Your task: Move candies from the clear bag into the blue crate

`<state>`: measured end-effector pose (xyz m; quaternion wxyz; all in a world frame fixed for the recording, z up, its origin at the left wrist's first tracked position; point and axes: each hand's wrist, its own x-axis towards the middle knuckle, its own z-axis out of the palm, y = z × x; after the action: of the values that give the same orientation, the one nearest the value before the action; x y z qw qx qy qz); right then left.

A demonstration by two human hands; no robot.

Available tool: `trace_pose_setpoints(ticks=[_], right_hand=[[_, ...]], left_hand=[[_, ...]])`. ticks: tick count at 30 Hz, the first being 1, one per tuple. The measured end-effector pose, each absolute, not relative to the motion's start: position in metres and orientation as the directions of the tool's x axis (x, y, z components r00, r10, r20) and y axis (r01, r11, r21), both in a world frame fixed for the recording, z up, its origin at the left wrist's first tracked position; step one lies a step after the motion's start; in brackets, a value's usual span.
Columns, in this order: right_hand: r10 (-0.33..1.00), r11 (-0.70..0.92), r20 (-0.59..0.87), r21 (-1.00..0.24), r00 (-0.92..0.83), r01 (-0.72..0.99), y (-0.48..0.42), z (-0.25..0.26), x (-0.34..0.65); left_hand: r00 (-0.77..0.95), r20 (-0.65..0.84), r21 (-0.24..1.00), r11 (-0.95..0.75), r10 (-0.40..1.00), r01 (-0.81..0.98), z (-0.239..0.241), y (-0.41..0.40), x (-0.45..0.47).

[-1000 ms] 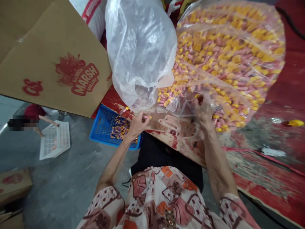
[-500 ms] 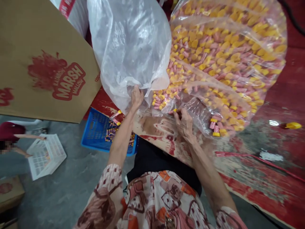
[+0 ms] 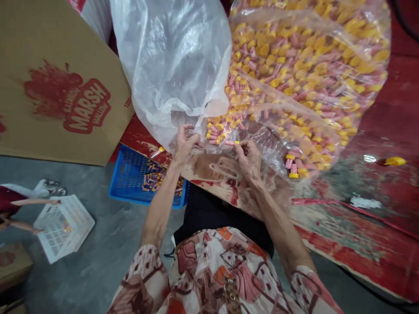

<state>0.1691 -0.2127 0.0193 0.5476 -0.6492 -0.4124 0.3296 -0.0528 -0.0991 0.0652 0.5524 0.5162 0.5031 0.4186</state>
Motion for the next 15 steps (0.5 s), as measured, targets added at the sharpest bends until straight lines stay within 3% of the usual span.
trace_pose_setpoints(ticks=[3, 5, 8, 11, 13, 15], right_hand=[[0.939, -0.067, -0.093, -0.994, 0.330, -0.090, -0.217, 0.030, 0.152], [0.956, -0.098, -0.117, -0.992, 0.267, -0.086, -0.223, 0.035, 0.151], [0.939, -0.068, 0.009, -0.975, 0.343, 0.214, -0.232, 0.038, 0.174], [0.854, -0.089, 0.219, -0.831, 0.471, 0.548, -0.231, 0.033, 0.223], [0.817, -0.150, 0.265, -0.760, 0.512, 0.632, -0.224, 0.026, 0.257], [0.843, -0.088, 0.297, -0.746, 0.448, 0.660, -0.215, 0.019, 0.282]], left_hand=[[0.342, -0.117, 0.993, 0.121, 0.932, 0.011, 0.065, -0.140, -0.030], [0.402, -0.103, 0.990, 0.055, 0.910, 0.130, 0.063, -0.151, -0.016], [0.466, 0.021, 0.878, -0.239, 0.885, 0.414, 0.059, -0.154, 0.006], [0.634, 0.047, 0.581, -0.537, 0.772, 0.611, 0.055, -0.158, 0.031], [0.711, -0.031, 0.414, -0.639, 0.702, 0.649, 0.054, -0.162, 0.044], [0.760, -0.075, 0.336, -0.701, 0.646, 0.629, 0.052, -0.164, 0.048]])
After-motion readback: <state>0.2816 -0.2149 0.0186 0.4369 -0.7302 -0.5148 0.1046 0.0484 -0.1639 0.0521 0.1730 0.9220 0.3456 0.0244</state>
